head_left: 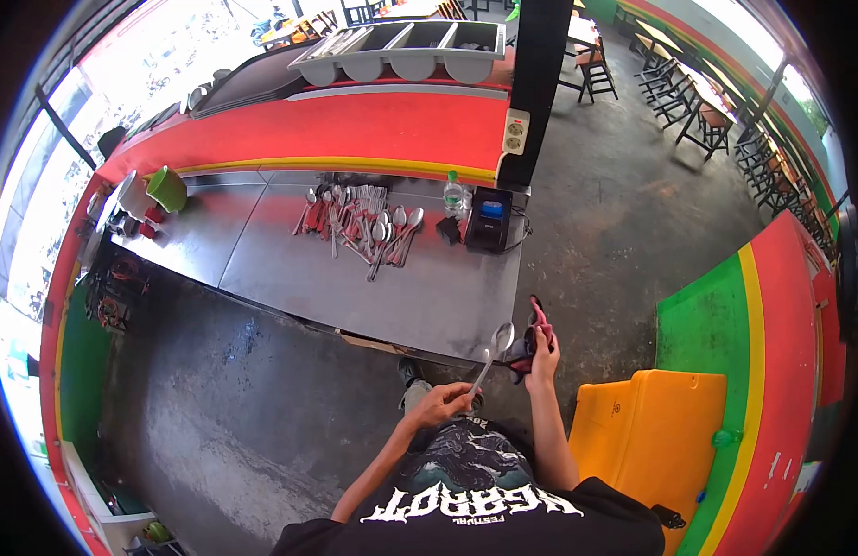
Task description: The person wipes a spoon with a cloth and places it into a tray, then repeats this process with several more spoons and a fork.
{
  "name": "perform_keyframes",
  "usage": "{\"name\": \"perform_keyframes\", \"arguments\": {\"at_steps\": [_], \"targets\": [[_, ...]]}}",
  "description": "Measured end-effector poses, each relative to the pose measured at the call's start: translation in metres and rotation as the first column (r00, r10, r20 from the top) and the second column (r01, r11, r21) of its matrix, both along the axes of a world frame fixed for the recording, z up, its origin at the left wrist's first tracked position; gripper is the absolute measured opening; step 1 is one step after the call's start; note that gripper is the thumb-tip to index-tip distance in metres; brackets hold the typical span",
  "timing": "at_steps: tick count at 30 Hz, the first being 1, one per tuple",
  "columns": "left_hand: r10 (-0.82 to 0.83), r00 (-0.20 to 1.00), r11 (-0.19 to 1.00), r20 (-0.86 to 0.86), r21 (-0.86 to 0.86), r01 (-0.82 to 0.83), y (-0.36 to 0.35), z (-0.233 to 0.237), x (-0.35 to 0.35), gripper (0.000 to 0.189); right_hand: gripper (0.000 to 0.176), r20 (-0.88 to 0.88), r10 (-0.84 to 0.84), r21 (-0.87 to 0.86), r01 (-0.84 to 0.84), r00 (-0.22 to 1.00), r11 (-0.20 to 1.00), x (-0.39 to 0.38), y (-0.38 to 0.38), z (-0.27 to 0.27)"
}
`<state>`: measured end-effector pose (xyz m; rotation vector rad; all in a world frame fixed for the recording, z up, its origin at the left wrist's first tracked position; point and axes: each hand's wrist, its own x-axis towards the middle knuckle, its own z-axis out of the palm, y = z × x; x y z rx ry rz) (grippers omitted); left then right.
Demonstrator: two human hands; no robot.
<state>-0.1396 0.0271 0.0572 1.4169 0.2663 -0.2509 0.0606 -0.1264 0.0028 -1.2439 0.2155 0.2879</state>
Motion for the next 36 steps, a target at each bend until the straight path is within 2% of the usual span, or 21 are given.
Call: {"name": "perform_keyframes", "arguments": {"at_steps": [2,3,6,7,10,13,16,17,20,26,30,33,36], "targets": [[0.037,0.999,0.993,-0.016,0.109,-0.035,-0.003,0.027,0.007,0.034,0.023,-0.253,0.214,0.376,-0.108,0.943,0.920,-0.005,-0.010,0.001],[0.058,0.998,0.985,-0.022,0.165,-0.053,-0.003,0.036,0.011,0.035,0.028,-0.213,0.379,0.515,-0.226,0.901,0.827,-0.009,-0.013,0.002],[0.086,0.994,0.996,0.068,0.015,-0.087,-0.003,-0.002,0.016,0.037,0.030,-0.134,0.580,0.479,-0.460,0.803,0.748,-0.025,-0.005,-0.004],[0.072,0.996,0.997,0.050,-0.029,-0.070,-0.003,-0.006,0.018,0.037,0.028,-0.073,0.633,0.506,-0.518,0.771,0.690,-0.037,0.005,0.036],[-0.001,1.000,0.990,0.023,-0.141,0.004,-0.001,-0.014,0.018,0.036,0.028,0.000,0.713,0.410,-0.650,0.701,0.640,-0.046,0.012,0.033],[-0.088,0.996,0.982,0.030,-0.164,0.092,0.010,-0.013,0.018,0.035,0.024,0.007,0.702,0.332,-0.664,0.712,0.670,-0.042,0.012,0.032],[0.007,1.000,0.999,-0.003,-0.039,-0.007,0.004,-0.015,0.016,0.036,0.026,-0.016,0.642,0.189,-0.629,0.766,0.754,-0.042,0.017,0.030],[0.006,1.000,0.998,-0.008,0.068,-0.005,0.003,-0.036,0.017,0.038,0.028,-0.029,0.613,0.135,-0.604,0.790,0.785,-0.043,0.020,0.029],[-0.035,0.992,0.906,0.122,0.422,-0.020,-0.002,-0.038,0.021,0.032,0.033,-0.037,0.565,0.014,-0.565,0.824,0.825,-0.045,0.026,0.033],[-0.094,0.996,0.961,0.010,0.263,0.088,0.005,-0.023,0.021,0.029,0.027,0.119,0.475,-0.164,-0.454,0.872,0.876,-0.049,0.039,0.034],[-0.109,0.994,0.976,0.018,0.194,0.103,0.014,-0.020,0.014,0.029,0.027,0.097,0.332,-0.127,-0.319,0.938,0.939,-0.038,0.044,0.023],[-0.186,0.981,0.955,0.055,0.245,0.168,0.022,-0.023,0.010,0.026,0.026,0.070,0.270,-0.075,-0.265,0.960,0.961,-0.032,0.043,0.022],[-0.248,0.968,0.920,0.020,0.318,0.229,0.025,-0.029,0.004,0.027,0.026,0.047,0.200,-0.090,-0.195,0.979,0.977,-0.023,0.044,0.029]]}}
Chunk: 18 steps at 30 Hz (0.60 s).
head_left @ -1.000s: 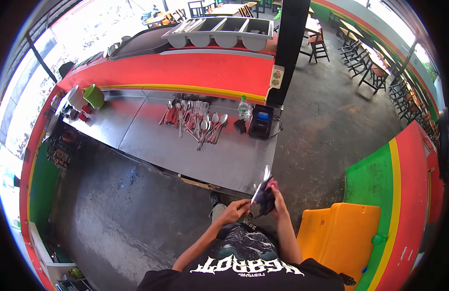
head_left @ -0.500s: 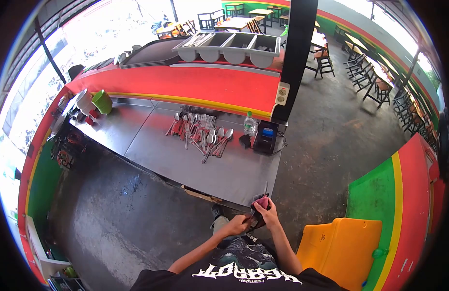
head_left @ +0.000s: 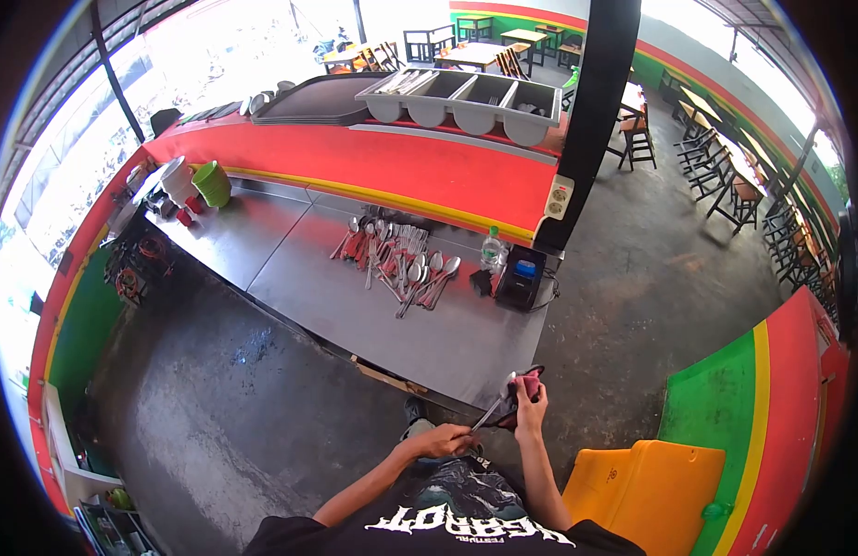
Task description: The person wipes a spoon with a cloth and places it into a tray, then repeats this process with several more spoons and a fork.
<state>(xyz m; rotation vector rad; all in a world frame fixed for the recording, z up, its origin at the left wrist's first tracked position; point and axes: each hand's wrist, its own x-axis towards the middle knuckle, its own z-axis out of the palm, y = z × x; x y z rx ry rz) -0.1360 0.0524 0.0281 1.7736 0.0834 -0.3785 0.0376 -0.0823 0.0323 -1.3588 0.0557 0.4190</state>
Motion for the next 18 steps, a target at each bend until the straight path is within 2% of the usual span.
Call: {"name": "perform_keyframes", "arguments": {"at_steps": [3,6,8,9,12,15,16,18], "targets": [[-0.011,0.998,0.999,-0.066,-0.051,0.008,-0.005,0.003,-0.008,0.027,0.031,-0.087,-0.103,0.036,0.106,0.991,0.994,0.020,-0.004,-0.017],[0.026,0.998,0.999,-0.050,-0.025,-0.027,-0.011,0.015,-0.011,0.028,0.039,-0.187,-0.211,0.092,0.231,0.959,0.969,0.036,-0.007,-0.022],[0.069,0.996,0.993,-0.060,-0.087,-0.074,-0.015,0.003,-0.011,0.030,0.044,-0.242,-0.295,0.105,0.327,0.925,0.939,0.043,-0.008,-0.019],[0.097,0.993,0.987,-0.066,-0.122,-0.105,-0.016,-0.001,-0.010,0.031,0.048,-0.245,-0.278,0.104,0.310,0.929,0.945,0.045,-0.011,-0.015],[0.233,0.972,0.955,-0.039,-0.181,-0.236,-0.018,-0.008,-0.012,0.033,0.042,-0.204,-0.392,0.067,0.412,0.897,0.909,0.041,-0.006,-0.010],[0.350,0.936,0.919,-0.035,-0.177,-0.351,-0.013,0.000,-0.005,0.033,0.039,0.138,-0.261,0.013,0.262,0.955,0.965,0.022,0.000,-0.015],[0.381,0.923,0.908,-0.044,-0.167,-0.383,-0.011,0.003,-0.003,0.033,0.034,0.187,-0.177,0.020,0.177,0.966,0.984,0.010,0.005,-0.006],[0.433,0.901,0.889,-0.011,-0.163,-0.429,-0.006,-0.009,0.001,0.029,0.032,0.252,0.102,0.025,-0.111,0.962,0.993,-0.016,0.008,0.012]]}}
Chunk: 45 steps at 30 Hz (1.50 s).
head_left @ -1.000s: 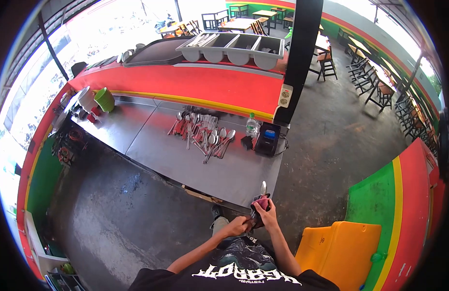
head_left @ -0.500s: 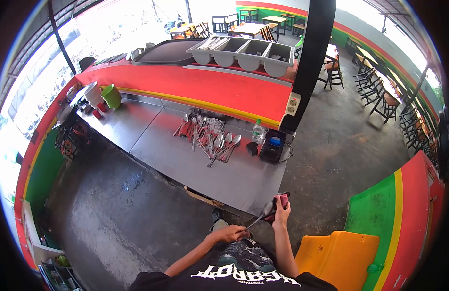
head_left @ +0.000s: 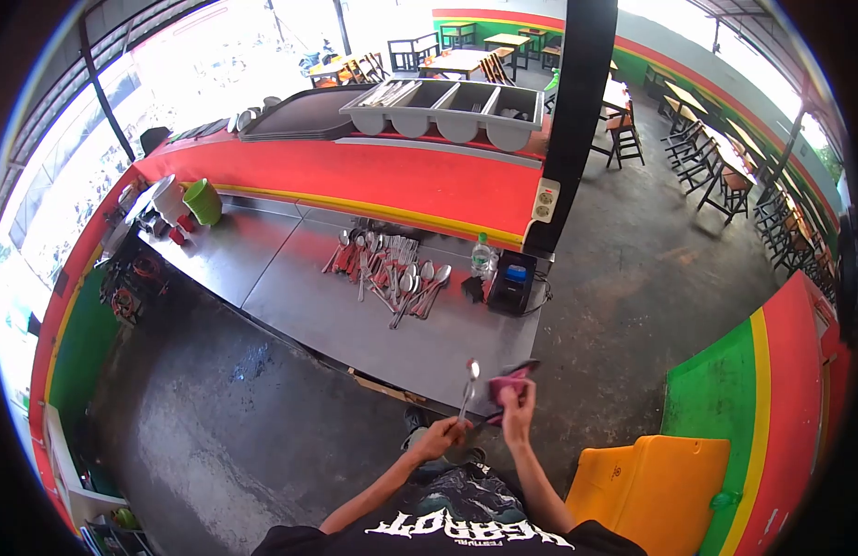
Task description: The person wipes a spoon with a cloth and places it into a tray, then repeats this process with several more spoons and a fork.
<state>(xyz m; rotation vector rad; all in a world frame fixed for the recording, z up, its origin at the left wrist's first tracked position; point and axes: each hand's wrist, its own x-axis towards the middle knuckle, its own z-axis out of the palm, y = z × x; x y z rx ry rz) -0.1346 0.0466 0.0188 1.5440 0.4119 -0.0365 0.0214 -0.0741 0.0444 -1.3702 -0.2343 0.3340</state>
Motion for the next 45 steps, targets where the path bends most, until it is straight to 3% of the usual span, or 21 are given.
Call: {"name": "perform_keyframes", "arguments": {"at_steps": [2,3,5,6,7,10,13,14,15,18,25,32,35,39,42,45], "targets": [[0.030,0.999,0.998,0.031,0.046,-0.031,0.008,-0.009,0.006,0.028,0.033,0.220,0.226,-0.173,-0.190,0.949,0.967,-0.023,0.006,0.009],[0.108,0.993,0.994,0.050,0.000,-0.108,0.008,-0.019,0.007,0.025,0.033,0.361,0.308,-0.225,-0.239,0.880,0.945,-0.028,0.010,0.013],[0.134,0.959,0.969,0.248,0.168,-0.179,0.012,-0.040,0.010,0.025,0.033,0.593,0.460,-0.350,-0.303,0.661,0.886,-0.032,0.016,0.019],[0.133,0.929,0.943,0.347,0.244,-0.226,0.013,-0.035,0.011,0.025,0.033,0.569,0.473,-0.357,-0.316,0.672,0.879,-0.030,0.016,0.021],[0.097,0.983,0.934,0.157,0.325,-0.144,0.015,-0.028,0.001,0.026,0.033,0.546,0.485,-0.362,-0.329,0.683,0.872,-0.029,0.016,0.022],[0.081,0.995,0.996,0.066,0.038,-0.083,0.013,-0.014,-0.002,0.028,0.033,0.539,0.474,-0.389,-0.293,0.697,0.874,-0.027,0.018,0.021],[-0.098,0.984,0.992,-0.148,0.062,0.108,0.013,-0.003,-0.008,0.033,0.034,0.585,0.399,-0.390,-0.187,0.705,0.902,-0.021,0.016,0.010],[-0.166,0.978,0.984,-0.128,0.042,0.173,0.013,0.000,-0.010,0.033,0.035,0.603,0.367,-0.385,-0.145,0.708,0.911,-0.019,0.015,0.005],[-0.234,0.966,0.971,-0.107,0.023,0.237,0.013,0.003,-0.012,0.033,0.036,0.428,0.360,-0.394,-0.187,0.829,0.900,-0.020,0.011,0.019],[-0.372,0.923,0.926,-0.094,0.022,0.376,0.014,0.014,-0.012,0.035,0.038,0.644,0.209,-0.377,0.068,0.736,0.924,-0.006,0.007,0.003],[-0.599,0.797,0.800,-0.078,-0.022,0.599,0.015,0.037,-0.005,0.037,0.035,0.566,-0.055,-0.347,0.299,0.822,0.889,0.011,-0.009,-0.006],[-0.651,0.759,0.753,0.005,-0.118,0.647,0.003,0.033,-0.001,0.039,0.035,0.534,-0.232,-0.361,0.467,0.813,0.807,0.043,-0.040,-0.032],[-0.583,0.812,0.804,0.042,-0.117,0.583,-0.004,0.050,0.005,0.035,0.036,0.519,-0.241,-0.384,0.475,0.820,0.792,0.045,-0.046,-0.045],[-0.454,0.890,0.875,0.052,-0.164,0.456,-0.008,0.061,0.013,0.032,0.038,0.442,-0.107,-0.406,0.305,0.890,0.861,0.041,-0.042,-0.058],[-0.346,0.937,0.919,0.048,-0.185,0.348,-0.004,0.083,0.019,0.032,0.037,0.210,-0.091,-0.341,0.160,0.973,0.926,0.032,-0.024,-0.047],[-0.266,0.960,0.946,0.092,-0.165,0.278,0.005,0.072,0.023,0.033,0.035,0.404,-0.047,-0.335,0.196,0.913,0.922,0.021,-0.007,-0.011]]}}
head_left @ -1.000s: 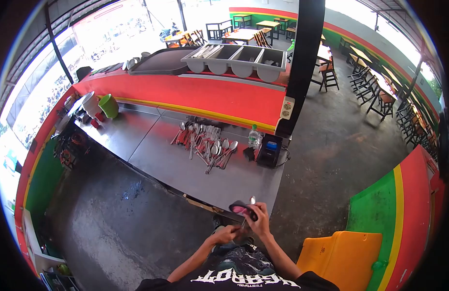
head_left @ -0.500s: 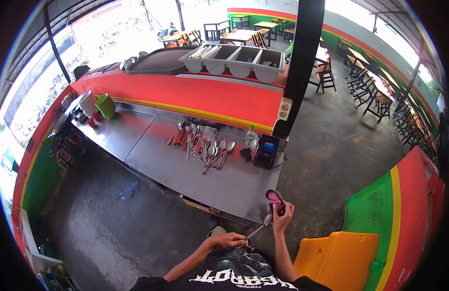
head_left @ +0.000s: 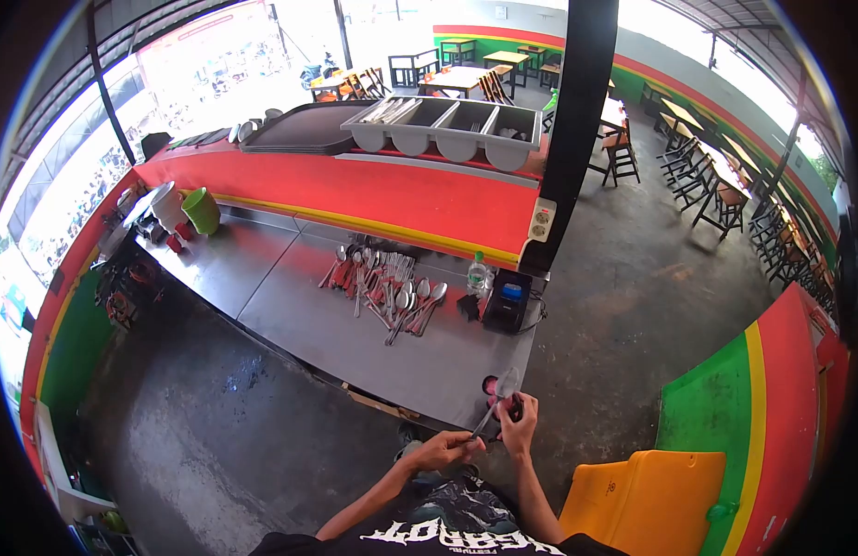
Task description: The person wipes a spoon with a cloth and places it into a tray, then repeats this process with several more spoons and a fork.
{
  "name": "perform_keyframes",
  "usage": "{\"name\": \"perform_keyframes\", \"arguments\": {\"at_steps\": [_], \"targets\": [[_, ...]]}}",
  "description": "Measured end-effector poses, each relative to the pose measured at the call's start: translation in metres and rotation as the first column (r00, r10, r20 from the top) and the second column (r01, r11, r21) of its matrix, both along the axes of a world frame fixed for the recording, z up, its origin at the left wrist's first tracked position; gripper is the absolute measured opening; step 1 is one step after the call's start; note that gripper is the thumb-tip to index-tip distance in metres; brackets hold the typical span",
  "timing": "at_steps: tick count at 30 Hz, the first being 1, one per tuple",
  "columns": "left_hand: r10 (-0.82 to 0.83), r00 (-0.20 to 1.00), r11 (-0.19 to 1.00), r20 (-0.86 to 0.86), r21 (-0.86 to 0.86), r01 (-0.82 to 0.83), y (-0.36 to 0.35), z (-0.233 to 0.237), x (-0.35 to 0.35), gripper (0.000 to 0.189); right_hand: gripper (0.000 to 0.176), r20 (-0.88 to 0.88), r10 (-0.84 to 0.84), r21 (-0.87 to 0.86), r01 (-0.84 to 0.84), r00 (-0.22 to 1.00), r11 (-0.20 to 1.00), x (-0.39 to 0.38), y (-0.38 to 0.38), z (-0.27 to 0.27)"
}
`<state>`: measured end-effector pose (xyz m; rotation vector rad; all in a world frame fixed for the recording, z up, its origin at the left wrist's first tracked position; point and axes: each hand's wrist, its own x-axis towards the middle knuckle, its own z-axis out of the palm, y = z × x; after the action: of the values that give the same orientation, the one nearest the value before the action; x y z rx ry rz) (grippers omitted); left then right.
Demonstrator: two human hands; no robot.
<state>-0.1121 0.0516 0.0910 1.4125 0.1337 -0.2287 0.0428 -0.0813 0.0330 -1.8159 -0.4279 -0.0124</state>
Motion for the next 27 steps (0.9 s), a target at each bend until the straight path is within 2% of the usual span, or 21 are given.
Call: {"name": "perform_keyframes", "arguments": {"at_steps": [2,5,8,11,12,15,16,17,19,22,25,27], "targets": [[0.059,0.998,0.998,0.023,0.000,-0.059,0.006,-0.005,0.000,0.033,0.034,0.133,0.013,0.021,-0.015,0.991,1.000,-0.002,0.012,0.013],[0.115,0.993,0.991,-0.034,0.077,-0.112,0.015,-0.019,0.000,0.034,0.040,0.200,0.021,0.070,-0.036,0.980,0.997,0.000,0.029,0.027],[0.153,0.988,0.985,0.009,0.085,-0.153,0.018,-0.009,0.003,0.035,0.048,0.237,0.100,0.010,-0.106,0.966,0.994,0.012,0.044,0.029],[0.132,0.991,0.990,-0.011,0.053,-0.131,0.025,-0.014,0.004,0.035,0.051,0.285,0.160,-0.233,-0.093,0.945,0.968,0.022,0.049,0.005],[0.141,0.990,0.989,-0.022,0.051,-0.140,0.027,-0.018,0.004,0.035,0.049,0.269,0.169,-0.204,-0.116,0.948,0.972,0.024,0.051,-0.001],[0.159,0.986,0.986,-0.051,0.060,-0.156,0.033,-0.034,0.003,0.034,0.043,0.179,0.410,-0.188,-0.378,0.894,0.906,0.027,0.053,-0.001],[0.158,0.985,0.986,-0.062,0.071,-0.154,0.036,-0.040,0.003,0.034,0.036,-0.282,0.506,0.172,-0.475,0.815,0.863,0.020,0.060,-0.015],[0.156,0.985,0.985,-0.072,0.081,-0.150,0.041,-0.046,0.005,0.034,0.035,-0.440,0.603,0.349,-0.492,0.665,0.798,0.021,0.059,-0.027],[0.135,0.986,0.991,-0.100,0.018,-0.134,0.050,-0.040,0.010,0.032,0.032,-0.595,0.763,0.669,-0.370,0.253,0.644,0.010,0.058,0.009],[0.084,0.995,0.986,-0.061,-0.142,-0.092,0.070,-0.046,0.019,0.030,0.034,-0.563,0.812,0.734,-0.359,0.153,0.576,0.011,0.065,0.015],[0.038,0.999,0.959,-0.030,-0.281,-0.045,0.095,-0.045,0.036,0.030,0.031,-0.555,0.799,0.702,-0.384,0.232,0.599,0.021,0.087,0.027],[0.063,0.997,0.951,-0.044,-0.300,-0.073,0.110,-0.038,0.053,0.030,0.029,-0.546,0.754,0.675,-0.341,0.365,0.654,0.026,0.109,0.038]]}}
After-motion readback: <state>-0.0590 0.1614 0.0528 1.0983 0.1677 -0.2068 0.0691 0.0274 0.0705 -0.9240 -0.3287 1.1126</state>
